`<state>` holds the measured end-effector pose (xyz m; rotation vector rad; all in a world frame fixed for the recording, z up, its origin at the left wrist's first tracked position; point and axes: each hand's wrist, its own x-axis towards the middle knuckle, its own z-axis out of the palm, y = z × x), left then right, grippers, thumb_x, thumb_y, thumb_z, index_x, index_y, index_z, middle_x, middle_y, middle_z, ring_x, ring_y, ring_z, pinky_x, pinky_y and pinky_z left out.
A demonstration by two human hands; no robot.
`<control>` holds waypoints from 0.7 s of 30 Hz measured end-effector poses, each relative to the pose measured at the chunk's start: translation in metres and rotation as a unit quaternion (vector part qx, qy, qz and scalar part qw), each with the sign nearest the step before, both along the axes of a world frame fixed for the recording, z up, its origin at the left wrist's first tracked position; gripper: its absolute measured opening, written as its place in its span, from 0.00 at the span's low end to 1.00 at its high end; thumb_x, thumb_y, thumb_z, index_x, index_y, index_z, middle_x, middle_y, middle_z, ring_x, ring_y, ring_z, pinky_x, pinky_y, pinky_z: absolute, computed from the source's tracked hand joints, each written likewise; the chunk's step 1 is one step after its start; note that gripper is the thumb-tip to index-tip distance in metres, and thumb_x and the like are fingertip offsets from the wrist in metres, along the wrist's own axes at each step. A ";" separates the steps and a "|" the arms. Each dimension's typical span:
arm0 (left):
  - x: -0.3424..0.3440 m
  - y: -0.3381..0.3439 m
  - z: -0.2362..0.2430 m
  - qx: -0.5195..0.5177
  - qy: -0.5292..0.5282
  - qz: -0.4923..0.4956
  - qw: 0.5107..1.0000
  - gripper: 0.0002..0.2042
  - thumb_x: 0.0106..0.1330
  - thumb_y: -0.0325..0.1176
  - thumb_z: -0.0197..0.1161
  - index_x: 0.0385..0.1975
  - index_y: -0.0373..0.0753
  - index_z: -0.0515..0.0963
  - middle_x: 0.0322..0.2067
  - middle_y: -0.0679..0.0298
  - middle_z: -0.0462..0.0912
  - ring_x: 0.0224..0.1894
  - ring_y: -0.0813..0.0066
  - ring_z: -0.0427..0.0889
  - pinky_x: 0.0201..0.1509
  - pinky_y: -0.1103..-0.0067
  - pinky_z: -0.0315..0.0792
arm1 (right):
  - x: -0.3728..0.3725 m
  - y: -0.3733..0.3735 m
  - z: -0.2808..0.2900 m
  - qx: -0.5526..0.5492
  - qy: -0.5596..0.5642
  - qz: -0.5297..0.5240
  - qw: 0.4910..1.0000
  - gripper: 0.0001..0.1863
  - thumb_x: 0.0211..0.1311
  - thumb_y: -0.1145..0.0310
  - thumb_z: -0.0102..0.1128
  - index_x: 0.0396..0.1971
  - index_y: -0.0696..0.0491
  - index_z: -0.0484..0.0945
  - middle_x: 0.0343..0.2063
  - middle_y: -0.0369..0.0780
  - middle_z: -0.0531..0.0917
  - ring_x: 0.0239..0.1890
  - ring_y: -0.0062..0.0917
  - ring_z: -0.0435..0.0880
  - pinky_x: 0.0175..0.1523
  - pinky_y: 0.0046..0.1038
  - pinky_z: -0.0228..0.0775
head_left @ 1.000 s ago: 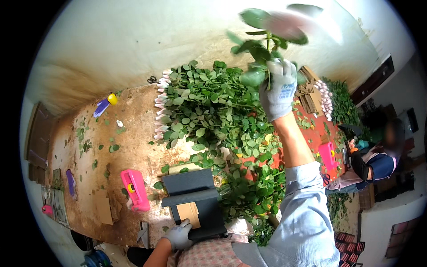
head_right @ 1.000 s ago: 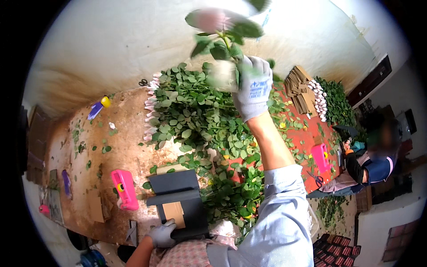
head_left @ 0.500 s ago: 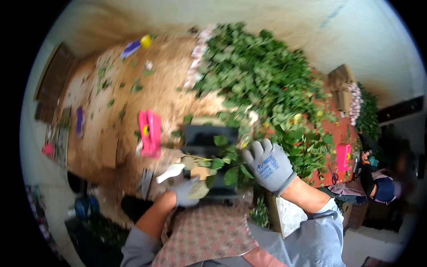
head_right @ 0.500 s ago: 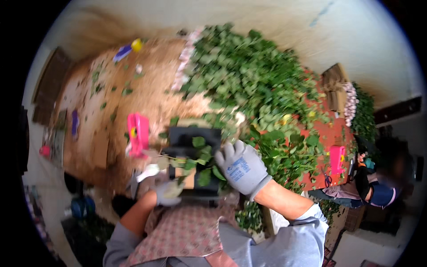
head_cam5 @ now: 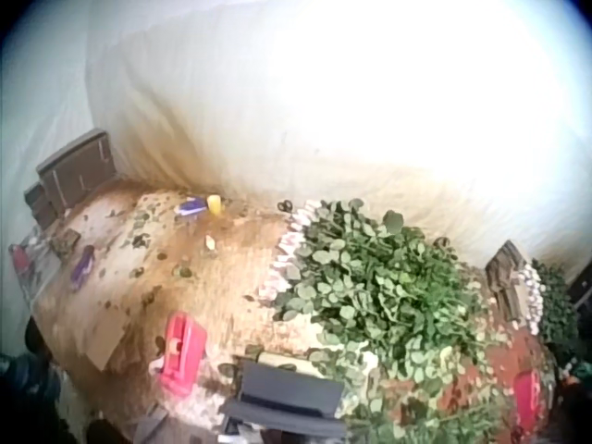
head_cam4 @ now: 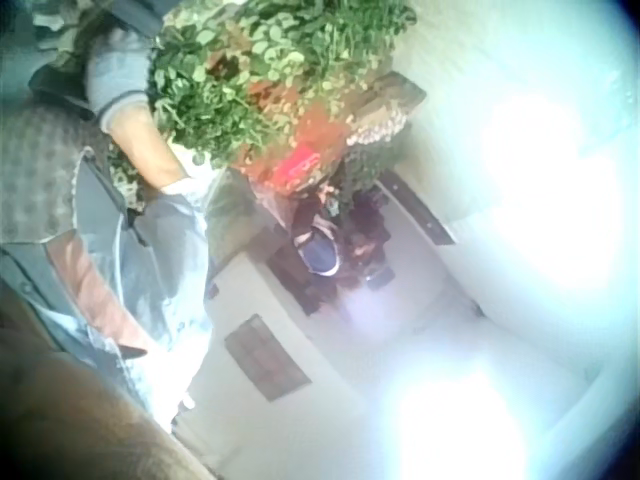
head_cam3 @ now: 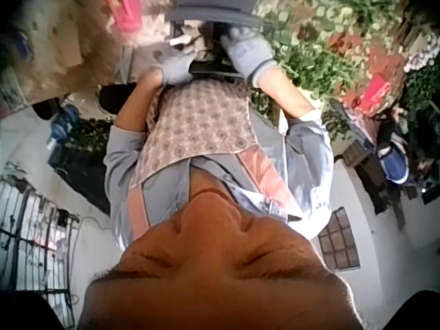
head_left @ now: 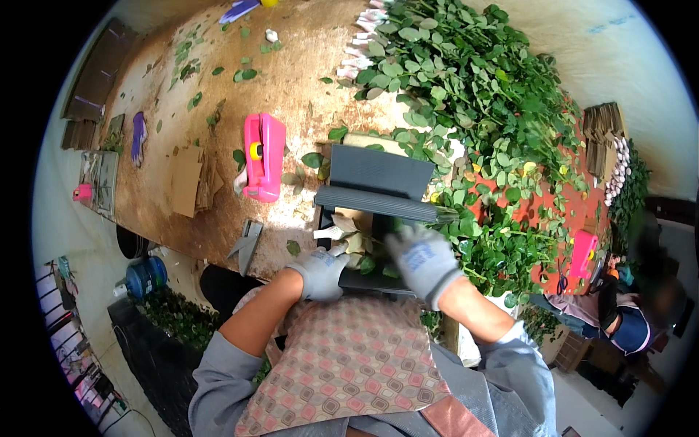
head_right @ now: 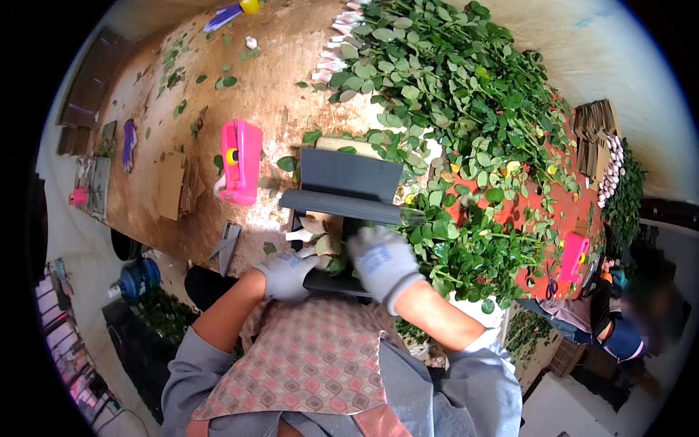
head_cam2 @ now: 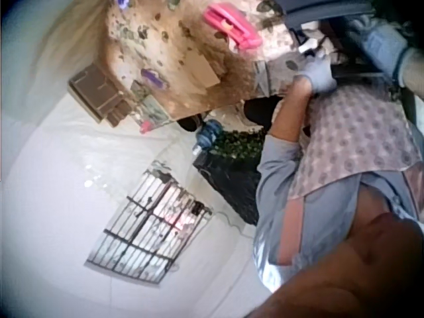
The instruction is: The person arranges pink flower stems into a black plastic flower press on a wooden table. They place the stems into the press slots, adjust them, and then close the press. The person repeats this process with multiple stems, occasionally picking up cardboard pieces and placing them into the press.
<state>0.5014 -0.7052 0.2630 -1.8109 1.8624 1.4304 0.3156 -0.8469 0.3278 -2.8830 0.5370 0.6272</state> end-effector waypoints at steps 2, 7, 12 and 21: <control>0.002 -0.012 0.007 0.071 0.000 -0.036 0.997 0.35 0.59 0.47 0.63 0.67 0.39 0.67 0.68 0.46 0.66 0.60 0.49 0.77 0.64 0.65 0.72 | 0.024 0.010 -0.026 0.058 -0.142 0.024 0.988 0.21 0.59 0.64 0.60 0.53 0.52 0.75 0.41 0.42 0.78 0.46 0.35 0.80 0.46 0.33 0.76; 0.014 -0.003 -0.006 0.023 0.078 -0.022 0.996 0.41 0.56 0.50 0.68 0.69 0.40 0.62 0.67 0.46 0.67 0.60 0.48 0.77 0.64 0.65 0.73 | 0.053 0.023 -0.107 0.118 -0.074 0.033 0.990 0.12 0.64 0.67 0.54 0.46 0.53 0.73 0.40 0.44 0.80 0.36 0.38 0.85 0.33 0.39 0.78; 0.057 0.003 -0.003 0.023 0.257 0.082 0.963 0.33 0.61 0.49 0.70 0.63 0.37 0.71 0.56 0.46 0.79 0.55 0.53 0.82 0.59 0.66 0.75 | 0.040 0.024 -0.126 0.225 -0.073 0.013 0.972 0.10 0.66 0.68 0.51 0.45 0.54 0.72 0.36 0.48 0.82 0.35 0.45 0.86 0.36 0.43 0.78; 0.053 0.012 -0.027 -0.106 0.030 0.109 0.988 0.12 0.62 0.41 0.69 0.39 0.41 0.82 0.33 0.55 0.84 0.38 0.53 0.84 0.43 0.63 0.76 | 0.029 0.028 -0.115 0.337 -0.034 0.000 0.941 0.13 0.68 0.69 0.48 0.50 0.53 0.74 0.44 0.52 0.82 0.46 0.46 0.85 0.47 0.44 0.78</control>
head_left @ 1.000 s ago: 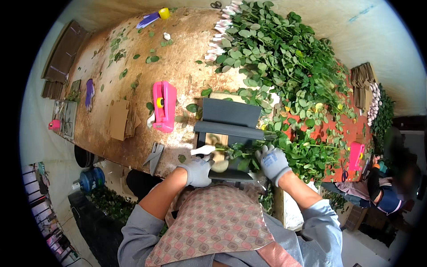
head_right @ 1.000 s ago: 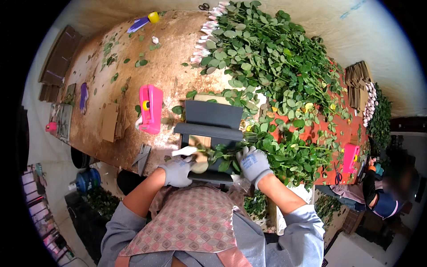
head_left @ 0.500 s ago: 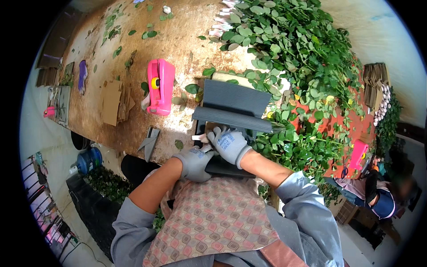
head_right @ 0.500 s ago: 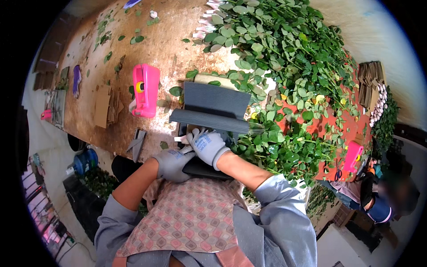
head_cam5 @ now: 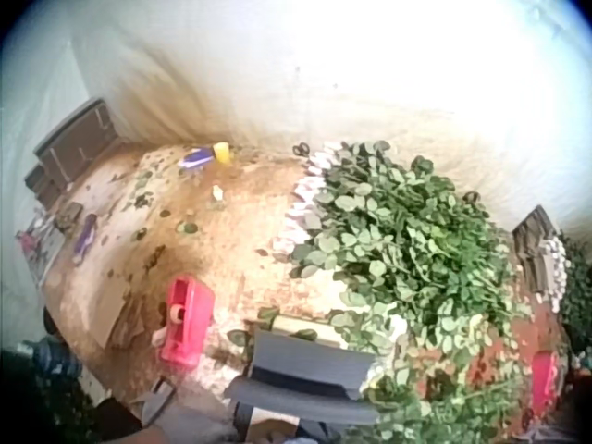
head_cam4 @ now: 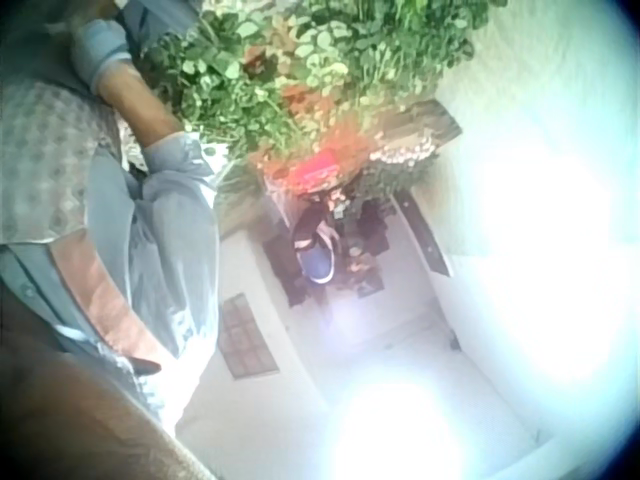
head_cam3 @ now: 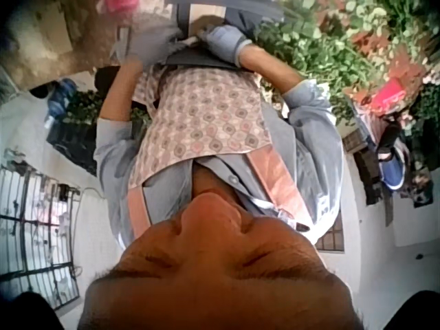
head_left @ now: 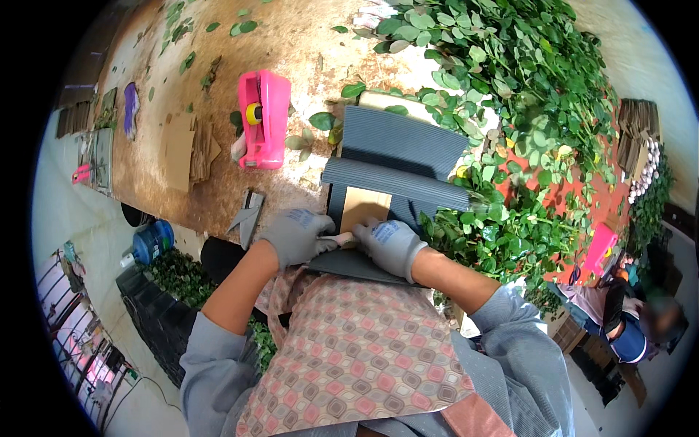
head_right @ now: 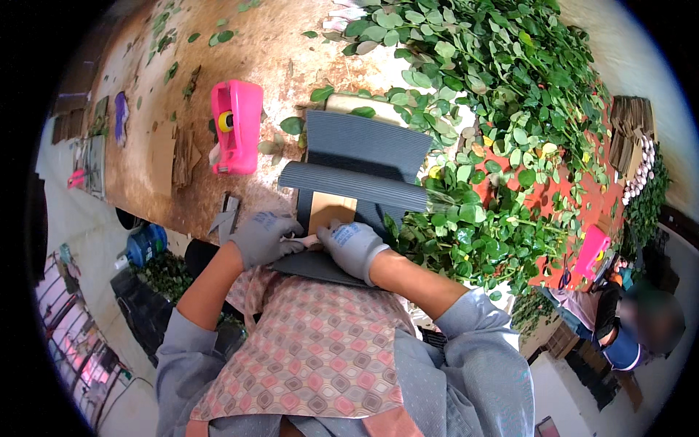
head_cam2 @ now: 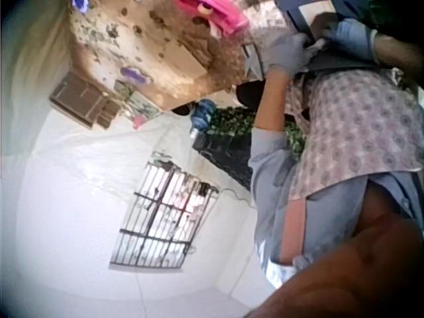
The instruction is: The person arranges pink flower stems into a black plastic flower press on a wooden table. They place the stems into the press slots, adjust them, and then close the press. The person repeats this process with multiple stems, occasionally picking up cardboard pieces and placing them into the press.
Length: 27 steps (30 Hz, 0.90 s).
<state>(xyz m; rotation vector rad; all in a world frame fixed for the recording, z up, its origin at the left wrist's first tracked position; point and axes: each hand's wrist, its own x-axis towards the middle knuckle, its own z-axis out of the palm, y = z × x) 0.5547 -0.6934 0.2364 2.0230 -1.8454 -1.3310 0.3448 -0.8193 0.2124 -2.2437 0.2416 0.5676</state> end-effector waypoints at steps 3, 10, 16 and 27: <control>-0.004 -0.005 -0.005 0.025 -0.030 -0.068 0.997 0.10 0.63 0.40 0.66 0.36 0.41 0.80 0.33 0.55 0.83 0.39 0.52 0.83 0.43 0.61 0.75 | 0.008 -0.005 0.006 0.007 0.018 0.033 0.999 0.13 0.69 0.69 0.47 0.50 0.54 0.75 0.45 0.51 0.82 0.47 0.46 0.85 0.47 0.43 0.78; 0.013 0.001 0.005 0.015 -0.182 -0.166 0.969 0.07 0.61 0.35 0.64 0.36 0.42 0.79 0.31 0.57 0.83 0.37 0.54 0.84 0.43 0.62 0.74 | 0.015 -0.001 0.012 -0.024 0.034 0.041 0.998 0.13 0.70 0.70 0.45 0.49 0.56 0.74 0.42 0.49 0.85 0.44 0.45 0.86 0.45 0.44 0.78; 0.053 0.012 0.043 0.073 -0.274 -0.110 0.953 0.11 0.62 0.39 0.65 0.40 0.42 0.81 0.36 0.58 0.84 0.39 0.57 0.85 0.44 0.63 0.75 | 0.019 -0.001 0.017 -0.044 0.060 0.102 0.992 0.13 0.69 0.71 0.47 0.49 0.55 0.74 0.38 0.49 0.86 0.40 0.46 0.87 0.44 0.43 0.78; -0.045 0.005 0.048 -0.027 0.058 -0.110 0.992 0.23 0.61 0.38 0.64 0.55 0.36 0.74 0.50 0.49 0.79 0.52 0.46 0.78 0.56 0.61 0.73 | 0.018 0.000 0.018 -0.087 0.018 0.110 0.990 0.14 0.71 0.67 0.47 0.48 0.51 0.80 0.36 0.46 0.88 0.40 0.41 0.89 0.43 0.40 0.80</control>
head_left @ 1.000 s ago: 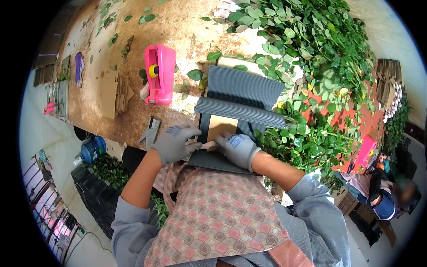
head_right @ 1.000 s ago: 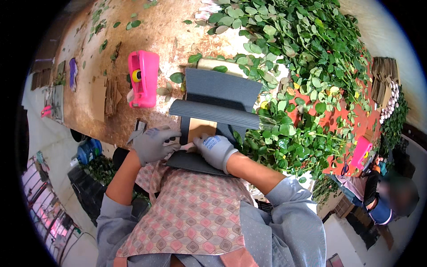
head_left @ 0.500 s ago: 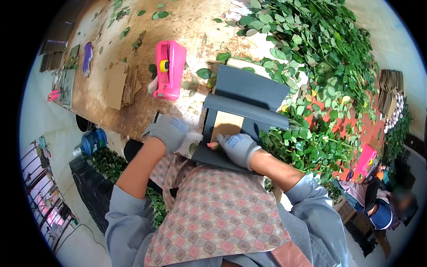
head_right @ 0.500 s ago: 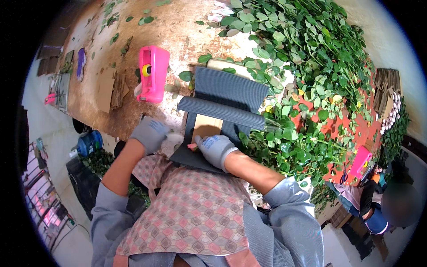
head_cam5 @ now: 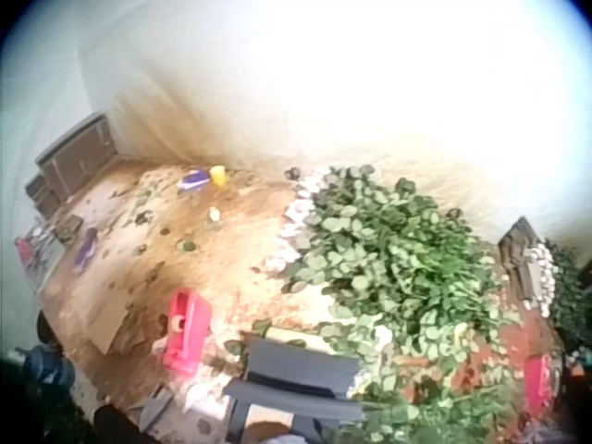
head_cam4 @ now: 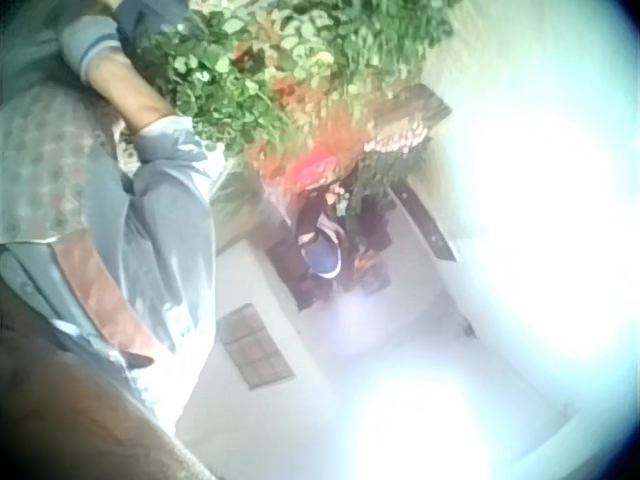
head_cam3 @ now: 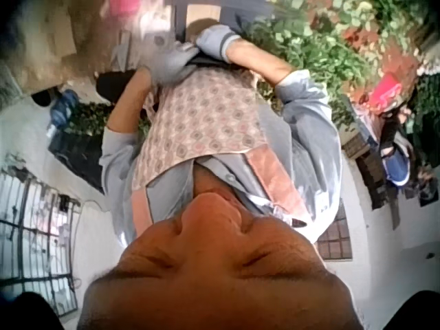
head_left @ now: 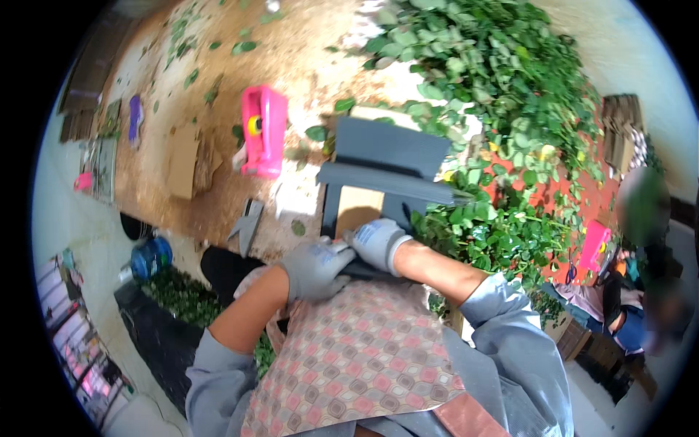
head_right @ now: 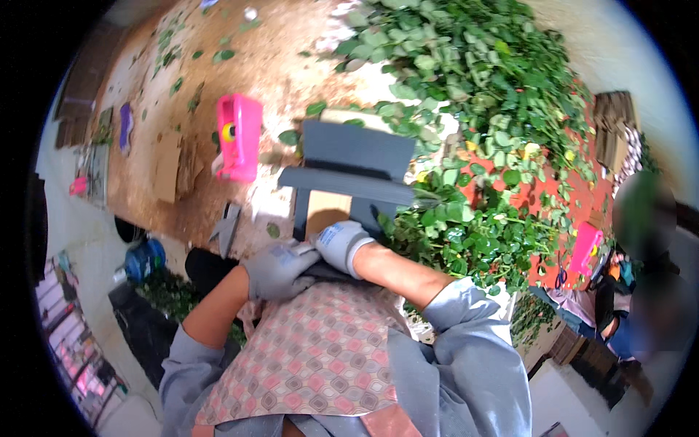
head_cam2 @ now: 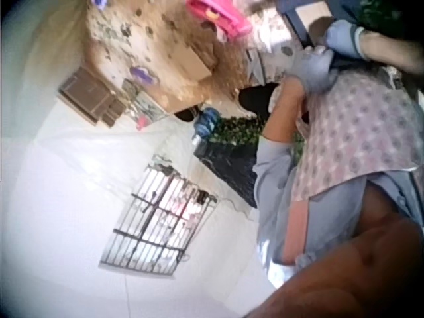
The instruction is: The person arranges pink flower stems into a black plastic flower press on a wooden table. They place the stems into the press slots, adjust them, and then close the press. The person repeats this process with multiple stems, occasionally picking up cardboard pieces and placing them into the press.
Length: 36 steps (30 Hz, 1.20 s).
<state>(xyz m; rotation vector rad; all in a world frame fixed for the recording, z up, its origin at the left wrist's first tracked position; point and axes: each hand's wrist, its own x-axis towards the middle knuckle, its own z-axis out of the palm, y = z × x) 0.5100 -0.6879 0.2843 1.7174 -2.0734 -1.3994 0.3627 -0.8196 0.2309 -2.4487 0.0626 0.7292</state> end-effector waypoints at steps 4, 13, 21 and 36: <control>-0.002 0.006 -0.010 -0.076 -0.021 -0.017 0.997 0.27 0.58 0.34 0.64 0.60 0.37 0.72 0.58 0.48 0.77 0.53 0.48 0.80 0.56 0.62 0.74 | -0.013 0.004 -0.009 0.000 -0.035 -0.044 0.998 0.15 0.71 0.66 0.46 0.48 0.52 0.81 0.38 0.48 0.87 0.40 0.42 0.88 0.42 0.40 0.81; -0.008 0.006 -0.008 -0.059 -0.035 0.011 0.998 0.26 0.56 0.30 0.62 0.59 0.41 0.75 0.55 0.49 0.80 0.50 0.45 0.80 0.54 0.60 0.74 | 0.028 -0.221 0.074 -0.160 -0.391 -0.330 0.844 0.09 0.56 0.72 0.56 0.38 0.54 0.73 0.32 0.46 0.81 0.39 0.47 0.82 0.42 0.45 0.74; -0.011 0.003 -0.001 0.003 -0.042 0.019 0.999 0.26 0.56 0.31 0.61 0.59 0.45 0.76 0.55 0.54 0.81 0.51 0.49 0.79 0.55 0.60 0.73 | -0.011 -0.345 -0.049 -0.397 0.021 -0.460 0.794 0.17 0.66 0.63 0.52 0.52 0.52 0.78 0.51 0.44 0.82 0.57 0.39 0.78 0.56 0.42 0.69; -0.009 0.005 -0.010 0.002 -0.019 0.010 1.000 0.26 0.56 0.29 0.58 0.59 0.38 0.77 0.60 0.49 0.78 0.57 0.49 0.78 0.63 0.65 0.71 | -0.044 -0.252 0.222 -0.627 -0.330 -0.181 0.683 0.10 0.55 0.66 0.59 0.37 0.46 0.77 0.35 0.36 0.80 0.43 0.31 0.77 0.43 0.35 0.68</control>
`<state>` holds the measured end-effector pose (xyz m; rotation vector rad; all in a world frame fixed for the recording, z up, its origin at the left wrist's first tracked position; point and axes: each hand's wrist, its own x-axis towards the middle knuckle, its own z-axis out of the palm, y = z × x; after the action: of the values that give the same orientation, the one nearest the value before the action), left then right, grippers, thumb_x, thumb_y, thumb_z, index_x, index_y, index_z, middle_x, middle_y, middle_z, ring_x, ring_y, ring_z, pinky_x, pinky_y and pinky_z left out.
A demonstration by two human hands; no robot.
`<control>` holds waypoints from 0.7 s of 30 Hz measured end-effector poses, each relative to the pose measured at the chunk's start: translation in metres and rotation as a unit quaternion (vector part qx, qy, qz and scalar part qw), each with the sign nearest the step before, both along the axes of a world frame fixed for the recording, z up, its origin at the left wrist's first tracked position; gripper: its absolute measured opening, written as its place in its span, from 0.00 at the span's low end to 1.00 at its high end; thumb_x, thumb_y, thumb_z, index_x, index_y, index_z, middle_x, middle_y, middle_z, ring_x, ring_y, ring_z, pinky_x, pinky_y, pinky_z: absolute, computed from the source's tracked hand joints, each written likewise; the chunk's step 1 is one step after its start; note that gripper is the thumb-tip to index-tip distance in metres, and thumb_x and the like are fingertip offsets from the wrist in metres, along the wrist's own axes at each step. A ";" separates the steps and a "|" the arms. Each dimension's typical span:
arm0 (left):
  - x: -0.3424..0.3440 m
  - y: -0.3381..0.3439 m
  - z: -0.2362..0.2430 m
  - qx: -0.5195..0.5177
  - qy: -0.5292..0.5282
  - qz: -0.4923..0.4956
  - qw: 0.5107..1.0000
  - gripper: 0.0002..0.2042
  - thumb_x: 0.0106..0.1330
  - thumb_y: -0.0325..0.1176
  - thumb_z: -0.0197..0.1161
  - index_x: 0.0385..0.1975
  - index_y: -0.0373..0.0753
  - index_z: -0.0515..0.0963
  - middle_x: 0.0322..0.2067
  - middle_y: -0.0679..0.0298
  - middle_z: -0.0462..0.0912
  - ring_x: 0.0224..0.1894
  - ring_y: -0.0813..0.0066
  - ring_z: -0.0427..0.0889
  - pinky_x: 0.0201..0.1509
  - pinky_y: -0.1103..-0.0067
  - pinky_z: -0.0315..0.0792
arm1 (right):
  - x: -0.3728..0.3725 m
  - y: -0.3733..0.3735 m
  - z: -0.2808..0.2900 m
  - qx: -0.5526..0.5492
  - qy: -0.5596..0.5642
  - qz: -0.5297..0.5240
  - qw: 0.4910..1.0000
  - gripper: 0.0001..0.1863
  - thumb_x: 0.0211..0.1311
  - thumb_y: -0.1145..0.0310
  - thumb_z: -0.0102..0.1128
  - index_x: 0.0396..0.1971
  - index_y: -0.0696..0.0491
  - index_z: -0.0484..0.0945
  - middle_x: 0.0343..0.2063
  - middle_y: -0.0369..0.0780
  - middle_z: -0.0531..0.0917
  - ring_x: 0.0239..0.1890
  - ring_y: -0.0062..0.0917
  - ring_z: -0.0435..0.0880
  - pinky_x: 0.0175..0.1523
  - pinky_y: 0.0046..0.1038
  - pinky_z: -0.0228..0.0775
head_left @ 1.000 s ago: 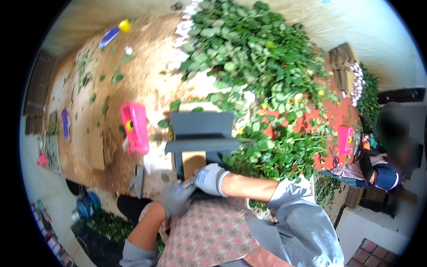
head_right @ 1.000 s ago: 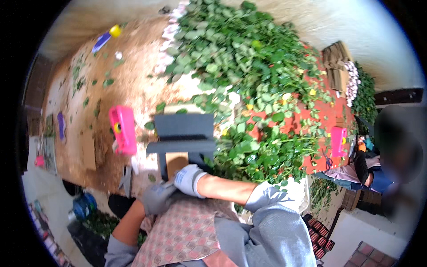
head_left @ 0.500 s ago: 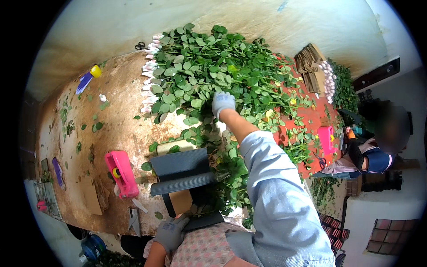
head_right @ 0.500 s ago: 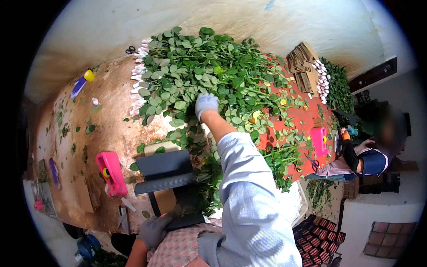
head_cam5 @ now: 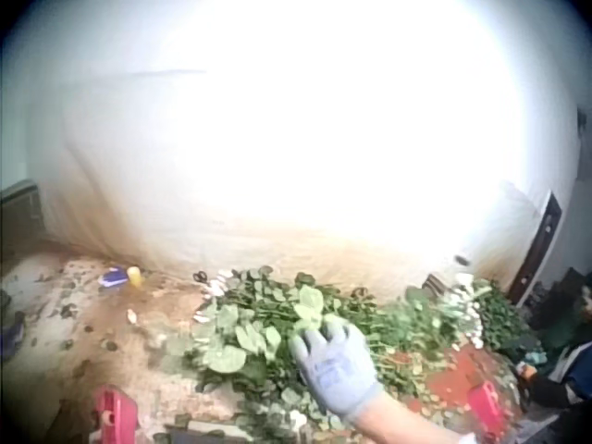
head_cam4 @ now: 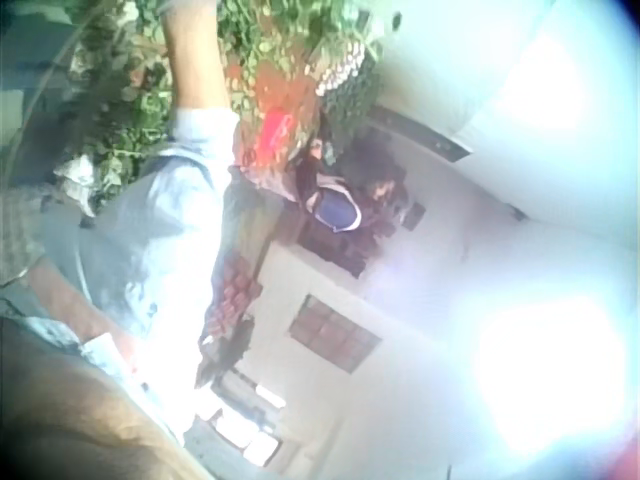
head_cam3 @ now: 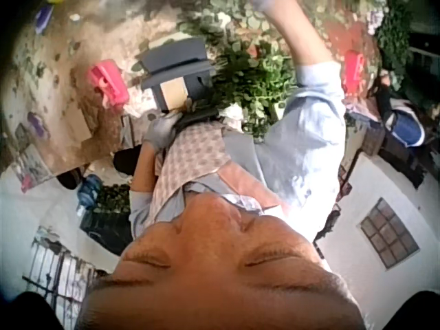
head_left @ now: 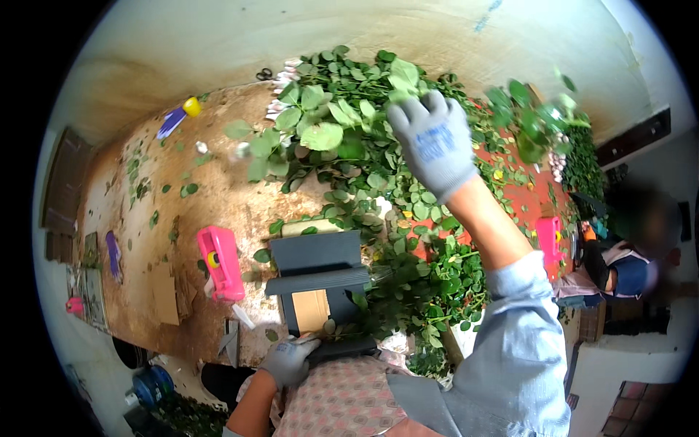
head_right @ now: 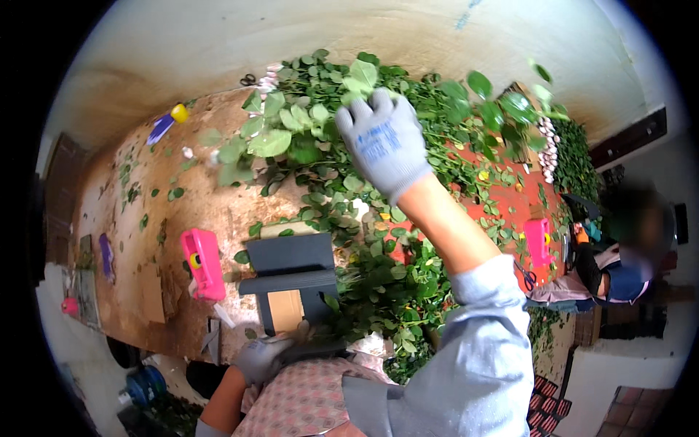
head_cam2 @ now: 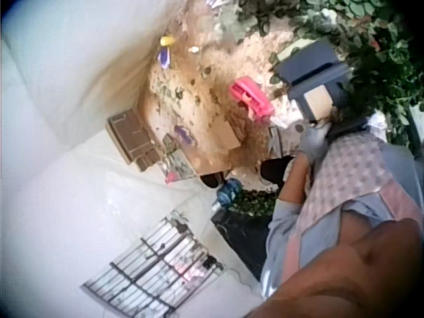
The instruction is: The person arranges pink flower stems into a black plastic flower press on a wooden table. They place the stems into the press slots, adjust them, and then close the press. The person repeats this process with multiple stems, occasionally picking up cardboard pieces and placing them into the press.
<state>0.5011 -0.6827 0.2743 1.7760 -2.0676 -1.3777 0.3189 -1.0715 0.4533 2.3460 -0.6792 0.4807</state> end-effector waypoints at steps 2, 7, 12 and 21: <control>0.000 0.006 -0.004 -0.003 -0.013 0.000 1.000 0.26 0.57 0.29 0.56 0.59 0.38 0.76 0.61 0.49 0.77 0.57 0.50 0.79 0.64 0.65 0.70 | -0.010 0.046 0.016 0.103 0.045 0.011 0.994 0.10 0.54 0.68 0.60 0.37 0.48 0.77 0.35 0.38 0.79 0.43 0.34 0.78 0.44 0.36 0.69; -0.003 0.018 -0.022 -0.015 -0.004 0.027 1.000 0.23 0.62 0.30 0.54 0.60 0.40 0.76 0.62 0.50 0.76 0.57 0.48 0.79 0.64 0.62 0.69 | -0.070 0.139 -0.028 0.373 0.088 -0.001 0.924 0.11 0.54 0.71 0.60 0.39 0.49 0.79 0.35 0.41 0.80 0.43 0.39 0.79 0.43 0.41 0.73; -0.007 0.018 -0.032 0.002 -0.080 -0.015 0.997 0.23 0.65 0.35 0.57 0.61 0.42 0.76 0.55 0.49 0.80 0.54 0.49 0.80 0.61 0.61 0.71 | -0.137 0.180 -0.092 0.565 0.168 -0.063 0.805 0.15 0.53 0.74 0.63 0.42 0.51 0.82 0.34 0.43 0.82 0.43 0.42 0.81 0.48 0.42 0.75; -0.007 0.010 -0.004 0.057 -0.059 0.023 0.996 0.22 0.65 0.32 0.56 0.61 0.41 0.76 0.62 0.52 0.76 0.61 0.52 0.77 0.66 0.64 0.69 | -0.081 0.217 -0.122 0.412 0.315 -0.144 0.843 0.14 0.60 0.66 0.58 0.45 0.50 0.80 0.39 0.40 0.81 0.45 0.33 0.82 0.45 0.38 0.76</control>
<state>0.4942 -0.6728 0.2700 1.9822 -2.0280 -1.4388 0.2375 -0.8547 0.3310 2.8245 -1.0014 -0.8715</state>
